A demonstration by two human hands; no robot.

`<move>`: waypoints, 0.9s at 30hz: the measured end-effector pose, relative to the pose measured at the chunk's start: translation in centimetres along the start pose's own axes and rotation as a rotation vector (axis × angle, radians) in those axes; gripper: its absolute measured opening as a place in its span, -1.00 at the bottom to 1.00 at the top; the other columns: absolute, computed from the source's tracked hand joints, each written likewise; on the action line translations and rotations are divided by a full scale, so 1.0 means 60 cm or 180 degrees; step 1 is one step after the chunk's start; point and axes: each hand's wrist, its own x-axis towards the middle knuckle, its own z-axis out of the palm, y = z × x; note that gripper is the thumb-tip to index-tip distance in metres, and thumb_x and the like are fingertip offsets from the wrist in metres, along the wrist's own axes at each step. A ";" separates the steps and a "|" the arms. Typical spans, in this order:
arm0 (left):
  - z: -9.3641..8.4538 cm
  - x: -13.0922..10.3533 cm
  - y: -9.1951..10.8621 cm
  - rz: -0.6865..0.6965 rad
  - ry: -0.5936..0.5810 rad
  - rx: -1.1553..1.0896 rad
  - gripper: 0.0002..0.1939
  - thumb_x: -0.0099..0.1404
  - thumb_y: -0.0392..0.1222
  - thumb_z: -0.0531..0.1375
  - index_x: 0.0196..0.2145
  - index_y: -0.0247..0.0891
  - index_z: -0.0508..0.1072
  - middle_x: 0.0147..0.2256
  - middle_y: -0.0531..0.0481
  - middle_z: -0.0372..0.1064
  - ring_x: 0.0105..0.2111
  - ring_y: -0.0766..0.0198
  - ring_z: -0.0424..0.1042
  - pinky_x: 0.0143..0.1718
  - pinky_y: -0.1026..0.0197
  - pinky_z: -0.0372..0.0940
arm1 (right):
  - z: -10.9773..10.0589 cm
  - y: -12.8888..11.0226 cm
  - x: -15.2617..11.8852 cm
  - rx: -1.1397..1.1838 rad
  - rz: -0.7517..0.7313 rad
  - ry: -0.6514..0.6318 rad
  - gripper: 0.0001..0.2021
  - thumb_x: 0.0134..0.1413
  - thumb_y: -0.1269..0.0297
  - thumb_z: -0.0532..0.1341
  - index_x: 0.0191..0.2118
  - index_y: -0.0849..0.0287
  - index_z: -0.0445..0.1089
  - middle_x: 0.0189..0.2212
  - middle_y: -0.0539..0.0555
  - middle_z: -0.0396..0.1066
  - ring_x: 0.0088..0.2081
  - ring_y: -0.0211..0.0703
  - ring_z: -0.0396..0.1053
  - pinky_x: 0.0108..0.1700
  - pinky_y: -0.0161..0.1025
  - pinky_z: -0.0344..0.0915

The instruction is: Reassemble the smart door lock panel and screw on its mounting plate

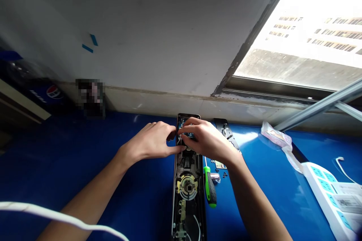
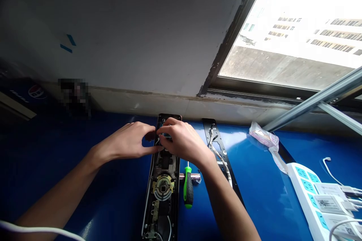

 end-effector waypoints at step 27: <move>-0.007 -0.002 0.006 -0.0168 0.0378 0.0167 -0.47 0.17 0.25 0.34 -0.11 -0.11 0.27 -0.14 -0.04 0.49 -0.17 -0.06 0.54 -0.27 0.03 0.31 | -0.014 -0.009 -0.014 -0.0304 -0.0103 -0.0238 -0.77 0.36 0.36 0.18 -0.06 0.12 0.61 -0.01 0.13 0.54 -0.09 -0.09 0.55 -0.08 -0.17 0.44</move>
